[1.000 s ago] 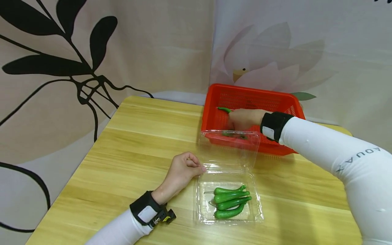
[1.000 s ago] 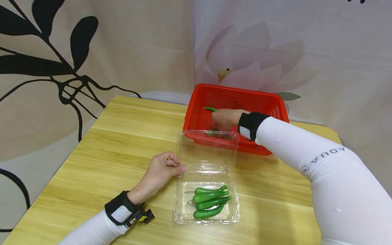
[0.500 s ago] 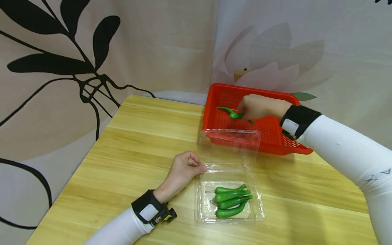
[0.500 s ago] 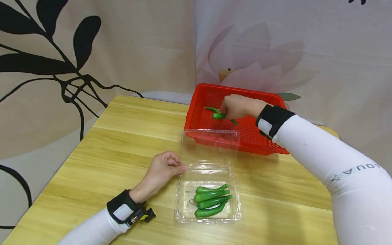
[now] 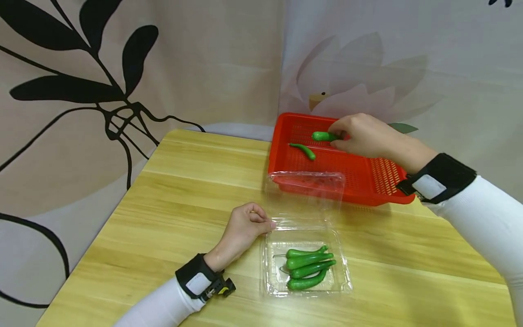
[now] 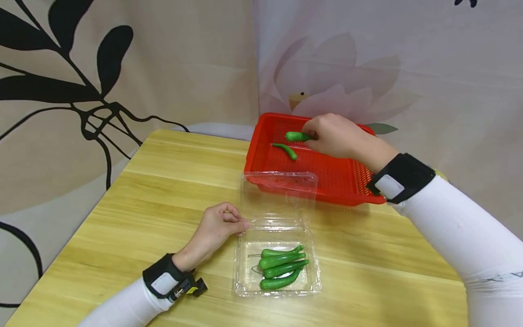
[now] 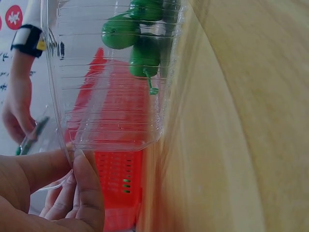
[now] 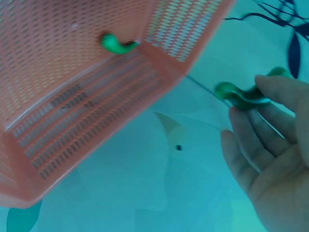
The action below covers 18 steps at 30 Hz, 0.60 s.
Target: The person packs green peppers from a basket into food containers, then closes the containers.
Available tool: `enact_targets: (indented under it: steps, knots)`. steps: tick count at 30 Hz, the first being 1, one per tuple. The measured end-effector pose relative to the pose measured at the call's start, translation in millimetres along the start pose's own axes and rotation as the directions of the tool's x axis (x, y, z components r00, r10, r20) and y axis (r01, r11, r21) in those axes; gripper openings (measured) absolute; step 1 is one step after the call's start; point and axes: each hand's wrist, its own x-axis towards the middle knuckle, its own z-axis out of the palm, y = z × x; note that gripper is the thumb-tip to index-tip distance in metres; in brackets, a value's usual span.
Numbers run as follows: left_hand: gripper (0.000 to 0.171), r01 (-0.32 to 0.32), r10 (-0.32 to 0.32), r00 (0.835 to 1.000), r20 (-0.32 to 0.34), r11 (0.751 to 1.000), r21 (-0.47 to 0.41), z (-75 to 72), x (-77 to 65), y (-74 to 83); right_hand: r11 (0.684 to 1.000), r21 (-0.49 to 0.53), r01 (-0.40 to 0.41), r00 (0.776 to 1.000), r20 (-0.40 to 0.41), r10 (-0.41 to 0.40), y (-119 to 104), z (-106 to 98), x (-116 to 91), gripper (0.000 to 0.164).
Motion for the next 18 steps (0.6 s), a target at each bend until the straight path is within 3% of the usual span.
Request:
enact_targets:
  steps: [7,13,18]
  knots:
    - [0.021,0.006,-0.006,1.0,0.005,1.0,-0.017,-1.0,-0.8,-0.4,0.999,-0.008,0.04,0.982,-0.185,-0.041,-24.2,-7.5,-33.2,0.02]
    - [0.021,0.003,-0.003,1.0,0.01,1.0,-0.013,-1.5,-2.8,0.3,0.982,-0.025,0.186,0.936,-0.3,-0.185,-43.5,1.2,-59.3,0.031]
    - [0.021,0.017,-0.017,1.0,0.008,1.0,-0.018,-2.1,-1.9,-0.2,0.96,0.0,0.279,0.907,-0.328,-0.264,-55.8,19.1,-74.2,0.038]
